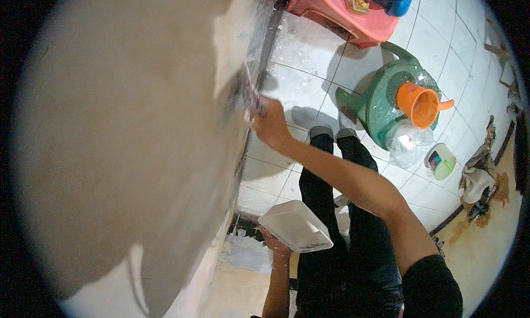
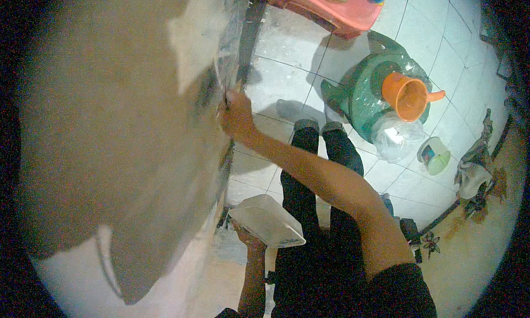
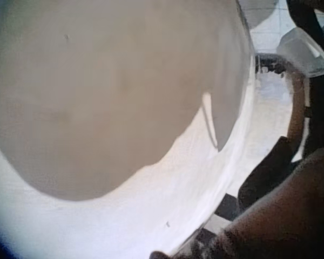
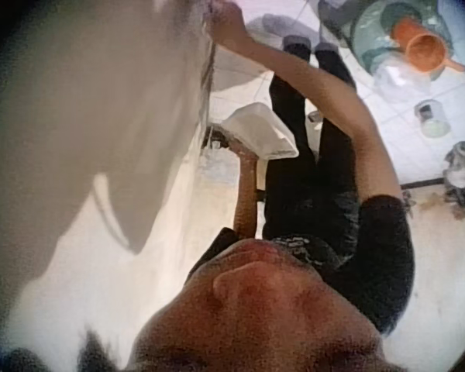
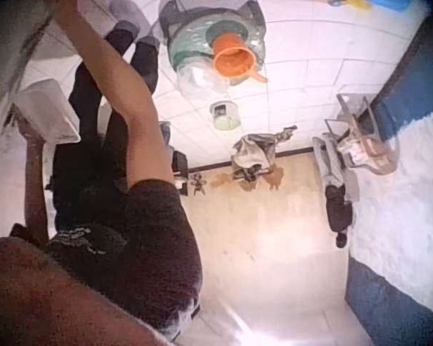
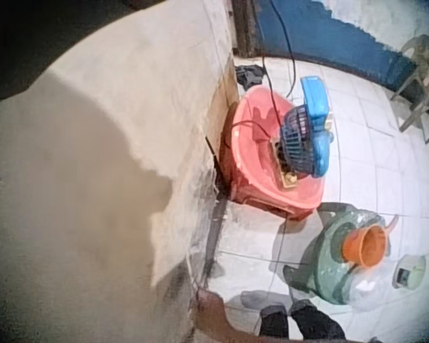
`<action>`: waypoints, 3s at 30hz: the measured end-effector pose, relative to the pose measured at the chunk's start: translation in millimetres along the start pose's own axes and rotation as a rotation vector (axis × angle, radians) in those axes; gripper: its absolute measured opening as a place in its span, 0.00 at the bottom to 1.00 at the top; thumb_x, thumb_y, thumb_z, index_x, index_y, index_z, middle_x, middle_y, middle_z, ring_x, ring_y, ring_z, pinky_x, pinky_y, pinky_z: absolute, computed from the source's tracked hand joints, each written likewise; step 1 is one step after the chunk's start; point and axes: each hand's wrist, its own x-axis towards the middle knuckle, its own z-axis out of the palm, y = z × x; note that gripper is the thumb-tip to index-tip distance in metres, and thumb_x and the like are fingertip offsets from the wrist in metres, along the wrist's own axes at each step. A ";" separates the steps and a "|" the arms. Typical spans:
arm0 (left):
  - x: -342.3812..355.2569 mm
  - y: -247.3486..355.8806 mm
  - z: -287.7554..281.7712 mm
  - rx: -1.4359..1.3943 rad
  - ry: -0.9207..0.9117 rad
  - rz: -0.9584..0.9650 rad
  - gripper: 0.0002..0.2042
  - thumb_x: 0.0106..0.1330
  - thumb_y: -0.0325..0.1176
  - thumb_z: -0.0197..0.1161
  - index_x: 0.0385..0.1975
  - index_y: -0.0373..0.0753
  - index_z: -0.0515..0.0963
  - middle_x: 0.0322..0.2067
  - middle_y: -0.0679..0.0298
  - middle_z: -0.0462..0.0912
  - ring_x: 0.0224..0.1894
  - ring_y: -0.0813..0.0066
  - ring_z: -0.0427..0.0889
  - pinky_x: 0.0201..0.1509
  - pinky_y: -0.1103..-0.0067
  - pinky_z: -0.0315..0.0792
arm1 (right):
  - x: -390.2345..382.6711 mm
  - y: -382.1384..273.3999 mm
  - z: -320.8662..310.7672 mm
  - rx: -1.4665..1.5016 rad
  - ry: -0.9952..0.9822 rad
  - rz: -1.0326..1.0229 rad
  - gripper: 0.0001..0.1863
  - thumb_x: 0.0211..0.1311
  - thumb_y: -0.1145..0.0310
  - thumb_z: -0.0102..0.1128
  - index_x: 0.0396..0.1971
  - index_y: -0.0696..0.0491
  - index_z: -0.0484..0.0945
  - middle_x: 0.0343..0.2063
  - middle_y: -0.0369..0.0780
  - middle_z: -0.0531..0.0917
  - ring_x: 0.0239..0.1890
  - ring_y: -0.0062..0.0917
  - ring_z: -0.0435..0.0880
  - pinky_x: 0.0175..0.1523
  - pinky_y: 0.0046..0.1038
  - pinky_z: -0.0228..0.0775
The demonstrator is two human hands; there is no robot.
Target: The person applies a white substance to a wall using a red hand tool, repeatedly scooping the material from a white container and spreading it over a vertical surface.
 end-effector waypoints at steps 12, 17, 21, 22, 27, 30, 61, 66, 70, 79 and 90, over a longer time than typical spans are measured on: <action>-22.2 2.8 17.7 0.691 -0.134 0.333 0.30 0.65 0.59 0.35 0.58 0.43 0.59 0.56 0.55 0.64 0.55 0.55 0.68 0.56 0.57 0.66 | -65.4 -49.3 -87.8 0.896 -0.241 0.345 0.08 0.55 0.72 0.54 0.34 0.59 0.73 0.28 0.38 0.78 0.29 0.24 0.78 0.33 0.28 0.71; -20.8 -33.4 -14.6 0.801 0.044 0.787 0.28 0.64 0.53 0.46 0.57 0.41 0.58 0.55 0.53 0.65 0.52 0.54 0.70 0.54 0.57 0.68 | -49.9 -68.1 -145.9 0.911 -0.328 0.374 0.14 0.53 0.78 0.53 0.41 0.60 0.71 0.35 0.41 0.79 0.34 0.26 0.80 0.38 0.28 0.75; -30.0 -44.2 16.3 1.437 0.162 1.279 0.29 0.60 0.47 0.55 0.58 0.40 0.57 0.55 0.52 0.65 0.52 0.53 0.71 0.54 0.54 0.66 | -65.6 -59.0 -194.8 0.720 -0.129 0.506 0.16 0.53 0.78 0.52 0.44 0.59 0.71 0.38 0.40 0.79 0.38 0.25 0.79 0.41 0.28 0.76; -33.9 -47.3 22.5 1.460 0.174 1.297 0.30 0.59 0.47 0.57 0.58 0.40 0.56 0.55 0.51 0.66 0.53 0.52 0.71 0.55 0.53 0.66 | -72.9 -53.6 -210.8 0.686 -0.136 0.490 0.16 0.53 0.79 0.52 0.45 0.59 0.70 0.39 0.39 0.78 0.40 0.26 0.79 0.43 0.28 0.75; -53.4 -83.8 27.0 1.066 0.220 0.773 0.30 0.62 0.55 0.42 0.59 0.40 0.56 0.55 0.52 0.65 0.55 0.55 0.67 0.58 0.56 0.62 | -109.1 -56.1 -261.7 0.781 -0.118 0.524 0.19 0.52 0.80 0.55 0.46 0.57 0.69 0.42 0.38 0.75 0.42 0.24 0.76 0.49 0.28 0.72; -65.0 -102.3 30.7 0.728 0.198 0.433 0.32 0.65 0.60 0.32 0.59 0.40 0.57 0.55 0.53 0.64 0.56 0.56 0.66 0.60 0.61 0.62 | -136.6 -60.7 -275.9 0.725 -0.067 0.525 0.18 0.54 0.80 0.54 0.46 0.58 0.69 0.41 0.39 0.76 0.44 0.26 0.77 0.51 0.31 0.72; -216.4 -133.6 -102.5 -0.927 -0.261 0.369 0.34 0.64 0.61 0.38 0.58 0.37 0.59 0.53 0.55 0.68 0.55 0.60 0.68 0.59 0.68 0.63 | -409.9 -138.6 -235.9 0.608 -0.436 0.139 0.11 0.60 0.71 0.50 0.42 0.55 0.71 0.38 0.38 0.79 0.38 0.27 0.79 0.40 0.28 0.74; -242.9 -201.8 -177.5 -0.932 -0.324 0.343 0.33 0.63 0.60 0.40 0.58 0.38 0.60 0.53 0.56 0.68 0.55 0.61 0.68 0.59 0.70 0.62 | -496.8 -162.5 -225.3 0.540 -0.523 -0.121 0.10 0.61 0.73 0.46 0.42 0.55 0.70 0.34 0.36 0.78 0.34 0.24 0.79 0.29 0.24 0.74; -258.9 -218.7 -235.8 -0.944 -0.377 0.387 0.33 0.63 0.61 0.40 0.58 0.40 0.61 0.55 0.57 0.67 0.55 0.59 0.67 0.59 0.68 0.62 | -551.1 -250.1 -162.7 0.615 -0.601 -0.431 0.07 0.60 0.72 0.50 0.38 0.56 0.71 0.31 0.34 0.76 0.31 0.20 0.75 0.33 0.22 0.69; -309.8 -270.5 -382.8 -0.886 -0.387 0.449 0.33 0.64 0.62 0.34 0.59 0.41 0.59 0.55 0.56 0.66 0.56 0.57 0.66 0.59 0.64 0.61 | -722.2 -411.3 -17.4 -0.323 0.299 -1.990 0.32 0.43 0.89 0.45 0.54 0.55 0.66 0.47 0.47 0.75 0.38 0.37 0.79 0.37 0.34 0.72; -255.8 -205.8 -240.6 -0.932 -0.329 0.471 0.33 0.63 0.63 0.35 0.60 0.44 0.58 0.57 0.58 0.64 0.58 0.55 0.64 0.60 0.59 0.59 | -546.3 -333.2 22.7 -0.743 -0.163 -2.014 0.25 0.42 0.81 0.49 0.47 0.66 0.67 0.51 0.56 0.68 0.56 0.46 0.67 0.60 0.41 0.59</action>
